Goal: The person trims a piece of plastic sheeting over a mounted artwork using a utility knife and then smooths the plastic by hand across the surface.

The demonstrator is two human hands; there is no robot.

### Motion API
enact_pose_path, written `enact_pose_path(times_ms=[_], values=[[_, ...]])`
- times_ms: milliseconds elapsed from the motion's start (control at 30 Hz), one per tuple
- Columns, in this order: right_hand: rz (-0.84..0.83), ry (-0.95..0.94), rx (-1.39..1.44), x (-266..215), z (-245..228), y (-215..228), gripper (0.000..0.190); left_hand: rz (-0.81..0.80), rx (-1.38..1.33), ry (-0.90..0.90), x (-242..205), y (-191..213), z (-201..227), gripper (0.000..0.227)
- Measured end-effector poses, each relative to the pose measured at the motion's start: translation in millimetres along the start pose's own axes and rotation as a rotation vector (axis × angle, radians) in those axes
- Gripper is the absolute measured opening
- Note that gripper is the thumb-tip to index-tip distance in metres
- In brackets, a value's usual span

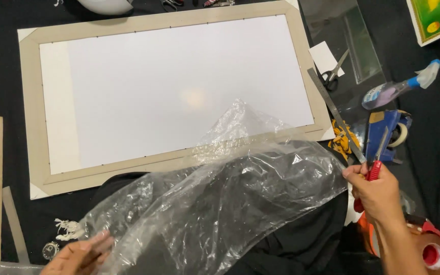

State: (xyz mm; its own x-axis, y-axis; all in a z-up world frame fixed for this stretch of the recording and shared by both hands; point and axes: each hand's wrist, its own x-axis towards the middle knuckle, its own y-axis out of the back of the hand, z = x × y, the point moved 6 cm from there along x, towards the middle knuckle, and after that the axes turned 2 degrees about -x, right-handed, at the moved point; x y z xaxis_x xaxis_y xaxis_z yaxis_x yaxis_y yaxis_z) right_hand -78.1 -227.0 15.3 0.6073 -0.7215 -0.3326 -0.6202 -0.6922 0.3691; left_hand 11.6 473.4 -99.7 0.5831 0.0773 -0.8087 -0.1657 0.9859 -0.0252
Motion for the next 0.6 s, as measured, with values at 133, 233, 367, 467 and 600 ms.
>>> enact_pose_path(times_ms=[133,233,367,467,600], values=[[0.014,-0.016,0.029,-18,8,3,0.023,0.075,0.295,0.023,-10,-24,41,0.038],[0.042,-0.09,0.085,-30,25,8,0.025,-0.016,0.589,-0.125,47,3,16,0.036],[-0.08,-0.171,0.273,-44,59,18,0.036,0.216,0.708,-0.715,78,58,35,0.009],[-0.156,-0.219,0.36,-69,55,19,0.036,0.174,0.755,-0.764,91,69,30,0.014],[-0.196,-0.275,0.287,-105,58,4,0.041,0.148,0.847,-0.877,68,46,86,0.029]])
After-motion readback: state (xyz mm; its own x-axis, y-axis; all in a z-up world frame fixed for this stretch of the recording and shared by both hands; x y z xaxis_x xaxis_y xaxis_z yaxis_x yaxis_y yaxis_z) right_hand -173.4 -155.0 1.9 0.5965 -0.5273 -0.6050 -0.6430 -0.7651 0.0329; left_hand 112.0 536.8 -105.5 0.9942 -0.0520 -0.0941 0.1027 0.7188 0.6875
